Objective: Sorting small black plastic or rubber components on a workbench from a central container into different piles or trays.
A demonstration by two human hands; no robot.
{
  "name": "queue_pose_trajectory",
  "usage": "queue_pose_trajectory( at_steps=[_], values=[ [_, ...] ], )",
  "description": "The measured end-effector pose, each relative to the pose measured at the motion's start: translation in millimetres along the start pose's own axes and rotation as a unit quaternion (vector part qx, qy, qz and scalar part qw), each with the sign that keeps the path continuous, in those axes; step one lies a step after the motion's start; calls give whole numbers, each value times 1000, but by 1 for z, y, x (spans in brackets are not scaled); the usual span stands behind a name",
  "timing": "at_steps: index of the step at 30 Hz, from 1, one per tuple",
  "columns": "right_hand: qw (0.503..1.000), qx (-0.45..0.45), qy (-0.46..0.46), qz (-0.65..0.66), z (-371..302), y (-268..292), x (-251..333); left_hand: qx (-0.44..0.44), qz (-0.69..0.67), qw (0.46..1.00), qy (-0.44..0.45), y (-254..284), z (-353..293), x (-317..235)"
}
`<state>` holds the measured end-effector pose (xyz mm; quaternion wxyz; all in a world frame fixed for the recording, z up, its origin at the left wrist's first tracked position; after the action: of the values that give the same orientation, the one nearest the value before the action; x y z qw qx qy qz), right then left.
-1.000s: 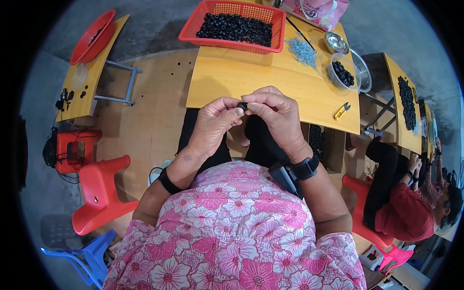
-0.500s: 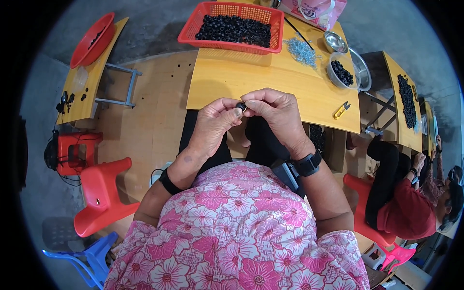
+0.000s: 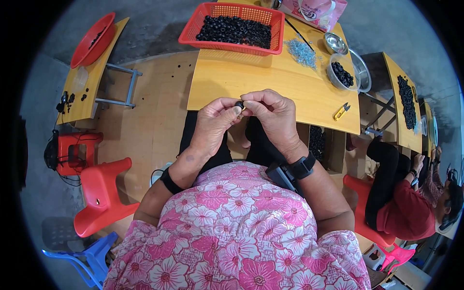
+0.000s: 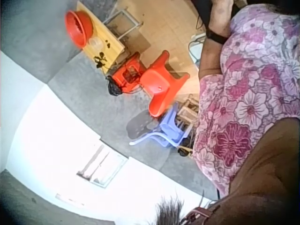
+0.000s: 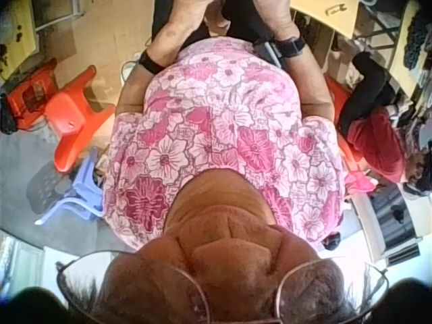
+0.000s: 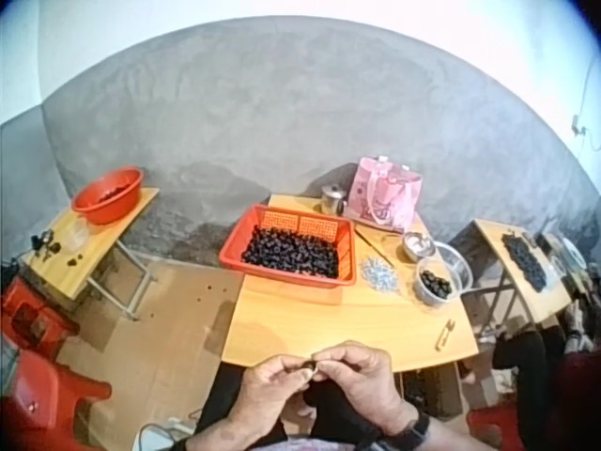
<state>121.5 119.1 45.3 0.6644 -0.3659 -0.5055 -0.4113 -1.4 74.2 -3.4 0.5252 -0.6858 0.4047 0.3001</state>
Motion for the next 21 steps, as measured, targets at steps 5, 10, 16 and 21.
queue_pose_trajectory(
  at_steps=[5, 10, 16, 21],
  values=[
    [996, -10, -73, 56, -3, 2, -14, 3, -13, 1000, 7, 0, 1, 4],
    [971, 0, -163, 176, -7, -1, -35, 18, -9, 1000, 21, -3, 1, 7],
    [923, 36, -203, 324, -7, -13, -47, 27, -26, 999, 6, -6, 1, 3],
    [892, 57, -262, 363, -15, -26, -48, 53, -17, 998, 9, -5, 0, 7]
  ],
)
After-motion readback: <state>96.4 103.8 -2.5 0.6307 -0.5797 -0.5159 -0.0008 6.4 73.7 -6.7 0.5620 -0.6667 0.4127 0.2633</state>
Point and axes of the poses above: each hand's wrist, its own z-axis towards the middle knuckle, its own y-axis out of the back of the hand, x = y × z, the point moved 10 cm from there along z, towards the middle knuckle, and after that the axes turned 10 degrees about y, right-handed, at the moved point
